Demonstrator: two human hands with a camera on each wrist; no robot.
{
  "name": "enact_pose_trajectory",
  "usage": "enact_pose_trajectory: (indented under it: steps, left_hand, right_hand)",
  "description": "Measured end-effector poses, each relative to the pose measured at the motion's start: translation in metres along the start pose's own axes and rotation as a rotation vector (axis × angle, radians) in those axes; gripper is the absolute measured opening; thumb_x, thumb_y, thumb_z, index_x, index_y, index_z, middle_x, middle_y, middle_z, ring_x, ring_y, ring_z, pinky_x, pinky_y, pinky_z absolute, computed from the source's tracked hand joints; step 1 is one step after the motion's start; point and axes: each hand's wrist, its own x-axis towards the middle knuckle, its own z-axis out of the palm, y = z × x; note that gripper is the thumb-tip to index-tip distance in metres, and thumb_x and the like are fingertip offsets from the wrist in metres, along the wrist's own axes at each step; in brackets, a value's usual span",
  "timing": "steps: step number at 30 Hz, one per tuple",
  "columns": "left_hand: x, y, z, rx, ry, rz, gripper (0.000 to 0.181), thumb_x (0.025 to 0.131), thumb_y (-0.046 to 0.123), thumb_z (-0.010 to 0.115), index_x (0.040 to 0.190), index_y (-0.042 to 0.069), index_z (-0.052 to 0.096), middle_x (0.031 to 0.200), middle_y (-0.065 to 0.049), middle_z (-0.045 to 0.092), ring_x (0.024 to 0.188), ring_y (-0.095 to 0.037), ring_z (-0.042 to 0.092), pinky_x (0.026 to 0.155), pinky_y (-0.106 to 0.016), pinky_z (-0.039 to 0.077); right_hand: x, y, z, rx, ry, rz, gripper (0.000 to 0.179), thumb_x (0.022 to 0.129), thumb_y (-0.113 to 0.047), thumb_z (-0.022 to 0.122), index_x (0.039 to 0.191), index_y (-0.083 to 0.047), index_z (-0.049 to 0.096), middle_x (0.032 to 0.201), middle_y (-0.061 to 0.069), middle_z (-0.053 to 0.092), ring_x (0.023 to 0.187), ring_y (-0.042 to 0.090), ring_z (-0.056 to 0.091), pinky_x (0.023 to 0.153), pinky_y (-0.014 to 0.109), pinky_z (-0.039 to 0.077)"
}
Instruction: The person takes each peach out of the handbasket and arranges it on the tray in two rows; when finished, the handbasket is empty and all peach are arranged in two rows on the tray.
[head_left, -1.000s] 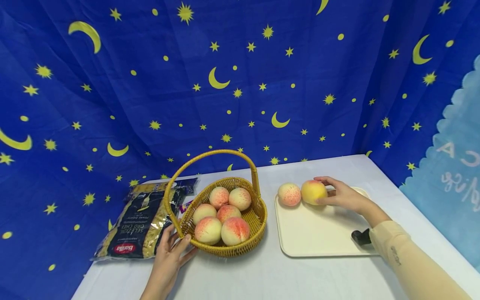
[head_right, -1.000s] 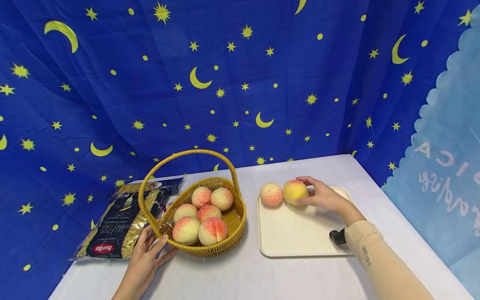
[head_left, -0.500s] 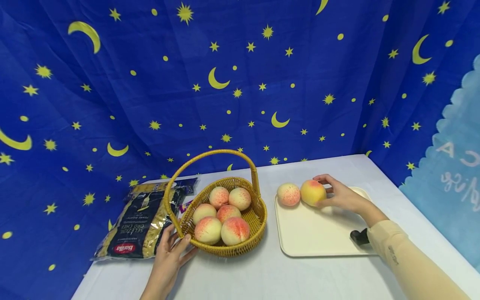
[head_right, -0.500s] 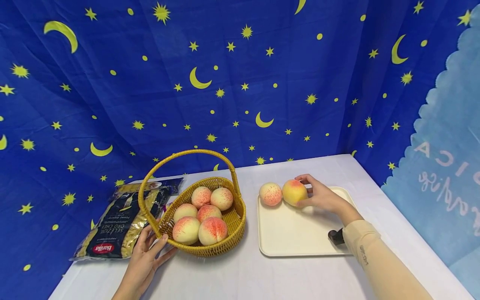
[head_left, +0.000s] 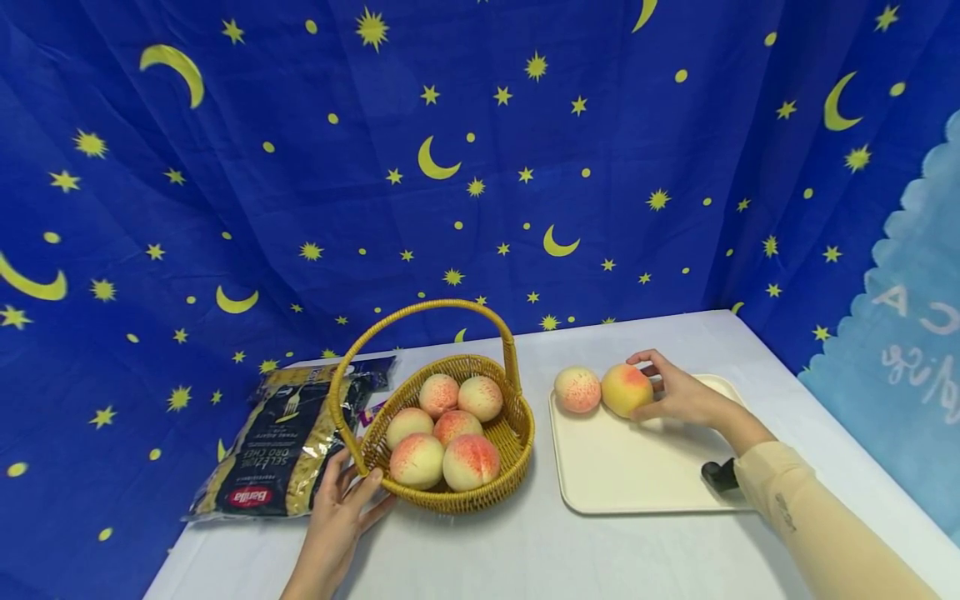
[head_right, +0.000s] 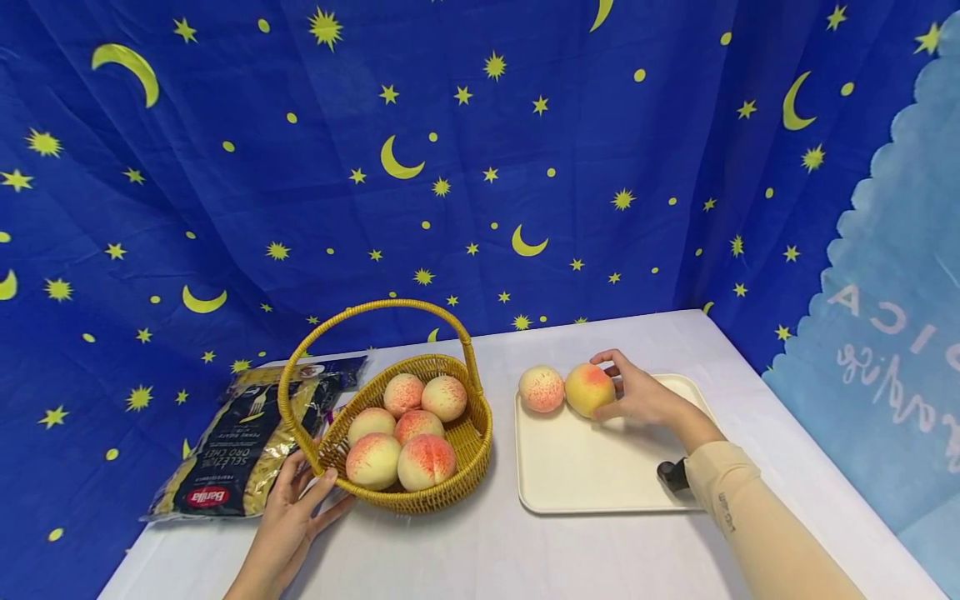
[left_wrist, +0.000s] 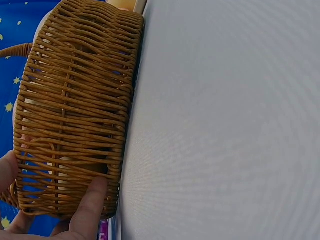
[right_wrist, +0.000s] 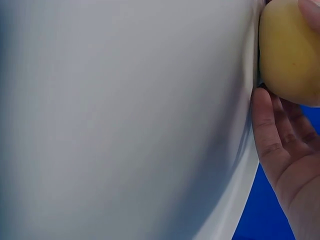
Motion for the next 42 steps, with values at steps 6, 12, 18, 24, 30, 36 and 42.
enact_pose_trajectory:
  steps: [6, 12, 18, 24, 30, 36, 42]
  left_hand:
    - [0.0, -0.001, 0.0, 0.001, 0.003, -0.001, 0.068, 0.108, 0.015, 0.067, 0.164, 0.023, 0.029, 0.166, -0.018, 0.035, 0.123, -0.011, 0.062, 0.107, -0.052, 0.064]
    - [0.001, 0.0, 0.0, 0.001, 0.0, -0.004, 0.067, 0.108, 0.015, 0.066, 0.164, 0.024, 0.029, 0.168, -0.019, 0.033, 0.13, -0.018, 0.059, 0.108, -0.052, 0.064]
    - [-0.001, 0.0, 0.0, -0.007, 0.009, -0.001, 0.063, 0.109, 0.01, 0.062, 0.162, 0.021, 0.03, 0.164, -0.018, 0.037, 0.125, -0.014, 0.062, 0.106, -0.052, 0.064]
    - [-0.001, 0.0, 0.0, -0.009, 0.004, 0.003, 0.062, 0.109, 0.011, 0.062, 0.162, 0.021, 0.031, 0.163, -0.017, 0.036, 0.119, -0.008, 0.064, 0.106, -0.052, 0.064]
    - [0.0, 0.0, -0.001, -0.001, 0.001, -0.007, 0.064, 0.109, 0.014, 0.064, 0.162, 0.023, 0.03, 0.166, -0.018, 0.035, 0.124, -0.011, 0.062, 0.107, -0.052, 0.064]
    - [0.001, -0.001, -0.001, 0.004, 0.004, -0.011, 0.065, 0.108, 0.016, 0.067, 0.162, 0.024, 0.031, 0.168, -0.018, 0.033, 0.13, -0.018, 0.059, 0.107, -0.052, 0.064]
    - [0.002, -0.001, 0.0, 0.006, 0.003, -0.007, 0.066, 0.108, 0.016, 0.066, 0.163, 0.024, 0.031, 0.168, -0.018, 0.032, 0.133, -0.021, 0.058, 0.108, -0.052, 0.064]
  right_hand:
    - [-0.001, -0.004, -0.004, -0.025, -0.004, 0.005, 0.095, 0.085, -0.024, 0.092, 0.157, -0.005, 0.033, 0.151, 0.035, 0.049, 0.129, 0.051, 0.062, 0.108, 0.068, 0.055]
    - [-0.002, -0.014, -0.012, -0.024, 0.021, -0.051, 0.093, 0.087, -0.019, 0.09, 0.158, -0.003, 0.033, 0.149, 0.037, 0.05, 0.133, 0.055, 0.057, 0.11, 0.068, 0.056]
    - [-0.002, -0.036, -0.018, -0.068, 0.061, -0.1, 0.086, 0.091, -0.023, 0.088, 0.158, -0.006, 0.036, 0.149, 0.033, 0.053, 0.136, 0.054, 0.056, 0.107, 0.066, 0.058]
    - [-0.002, -0.067, -0.018, -0.109, 0.081, -0.168, 0.073, 0.096, -0.023, 0.083, 0.156, -0.01, 0.043, 0.147, 0.025, 0.059, 0.134, 0.045, 0.059, 0.107, 0.062, 0.06]
    - [-0.001, -0.097, -0.008, -0.092, 0.042, -0.212, 0.064, 0.097, -0.02, 0.082, 0.151, -0.01, 0.049, 0.139, 0.021, 0.063, 0.126, 0.038, 0.066, 0.103, 0.053, 0.065]
    - [-0.002, -0.125, 0.008, -0.072, -0.035, -0.257, 0.06, 0.099, -0.021, 0.079, 0.15, -0.008, 0.049, 0.137, 0.022, 0.065, 0.123, 0.041, 0.069, 0.102, 0.05, 0.066]
    - [0.001, -0.144, 0.027, -0.023, -0.123, -0.274, 0.063, 0.099, -0.023, 0.08, 0.152, -0.012, 0.048, 0.141, 0.022, 0.064, 0.122, 0.038, 0.071, 0.105, 0.047, 0.065]
